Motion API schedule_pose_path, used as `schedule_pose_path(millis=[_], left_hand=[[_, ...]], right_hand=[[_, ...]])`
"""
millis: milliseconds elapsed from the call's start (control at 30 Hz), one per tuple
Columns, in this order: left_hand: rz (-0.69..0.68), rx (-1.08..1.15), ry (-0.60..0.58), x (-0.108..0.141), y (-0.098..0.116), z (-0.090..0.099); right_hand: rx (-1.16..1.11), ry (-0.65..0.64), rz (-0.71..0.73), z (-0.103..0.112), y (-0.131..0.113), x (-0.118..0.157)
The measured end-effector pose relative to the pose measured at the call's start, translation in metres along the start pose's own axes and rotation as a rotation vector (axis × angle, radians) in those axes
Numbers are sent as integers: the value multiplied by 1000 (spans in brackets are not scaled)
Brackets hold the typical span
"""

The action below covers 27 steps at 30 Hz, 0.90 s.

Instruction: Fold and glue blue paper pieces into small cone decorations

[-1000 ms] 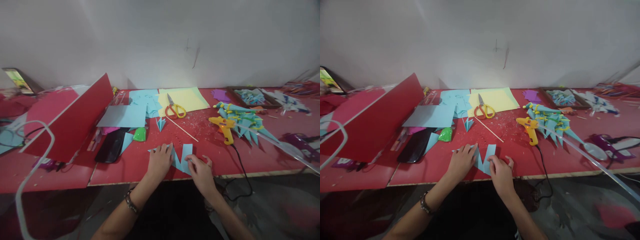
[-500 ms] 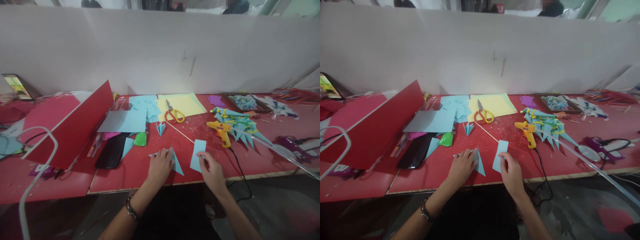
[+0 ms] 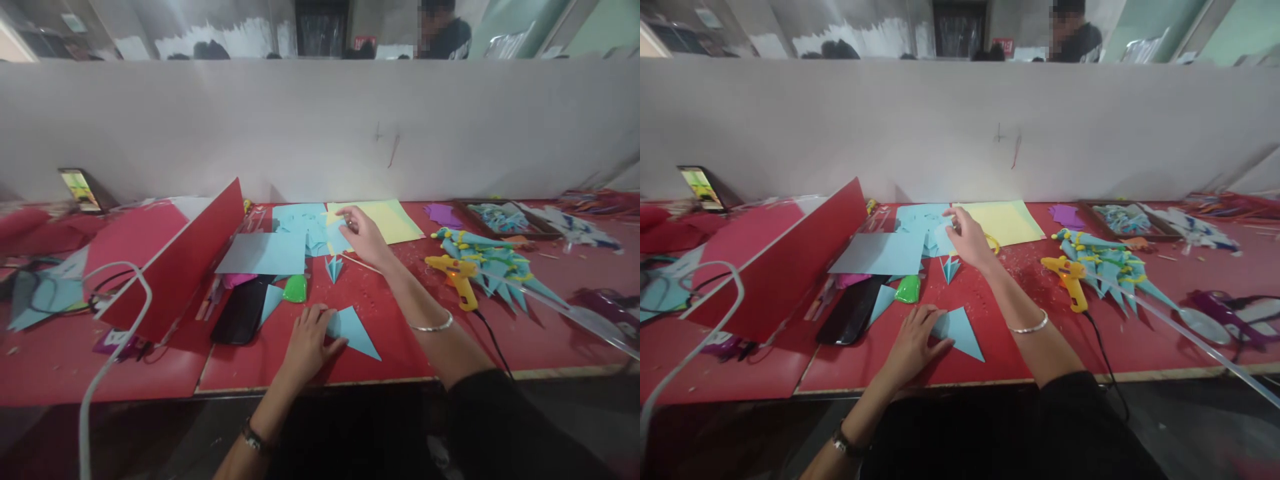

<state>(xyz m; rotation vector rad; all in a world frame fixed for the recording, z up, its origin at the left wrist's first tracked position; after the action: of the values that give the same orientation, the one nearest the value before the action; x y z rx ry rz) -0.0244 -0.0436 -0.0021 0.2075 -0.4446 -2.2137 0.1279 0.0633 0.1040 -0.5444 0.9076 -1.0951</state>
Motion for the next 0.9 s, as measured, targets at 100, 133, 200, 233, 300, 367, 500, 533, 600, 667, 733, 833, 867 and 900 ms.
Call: schedule_pose_path(millis=[100, 133, 200, 233, 300, 367, 500, 533, 600, 667, 733, 833, 867, 900], left_hand=[[7, 33, 9, 1, -1, 0], [7, 43, 9, 1, -1, 0], [7, 59, 5, 1, 0, 1], [6, 66, 2, 2, 0, 1], [2, 80, -3, 2, 1, 1], [-4, 96, 1, 3, 2, 2], [-19, 111, 17, 4, 2, 2], [-28, 111, 22, 4, 3, 3], [-45, 119, 32, 4, 3, 4], [-59, 145, 37, 4, 2, 4], [-64, 166, 31, 4, 2, 3], [-26, 153, 2, 3, 0, 1], [-6, 155, -8, 3, -1, 0], [12, 165, -18, 3, -2, 0]], right_hand=[[-28, 2, 19, -4, 6, -35], [-32, 20, 18, -5, 10, -45], [-13, 25, 53, -7, 13, -64], [-10, 21, 76, -8, 12, -72], [-12, 27, 120, -6, 5, -86], [-17, 46, 169, 1, -8, -98], [-10, 77, 325, 15, -30, -125], [-12, 85, 342, 15, -29, -132], [-16, 95, 291, 8, -14, -141], [33, 35, 58, -11, 19, -143], [107, -71, -170, -35, 56, -133], [157, -153, -273, -58, 90, -113], [174, -172, -293, -61, 97, -108], [189, -184, -304, -61, 100, -105]])
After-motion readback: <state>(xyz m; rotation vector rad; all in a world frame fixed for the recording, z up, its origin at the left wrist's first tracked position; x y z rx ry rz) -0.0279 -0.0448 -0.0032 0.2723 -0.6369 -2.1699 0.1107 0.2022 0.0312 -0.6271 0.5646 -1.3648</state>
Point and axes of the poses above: each hand's wrist, its own x-axis away from the middle knuckle, its own z-axis out of the back of the hand, y = z × x, the point moved 5 cm from there along -x, towards the middle knuckle, and after that the axes turned 13 degrees about -y, right-handed, at the moved point
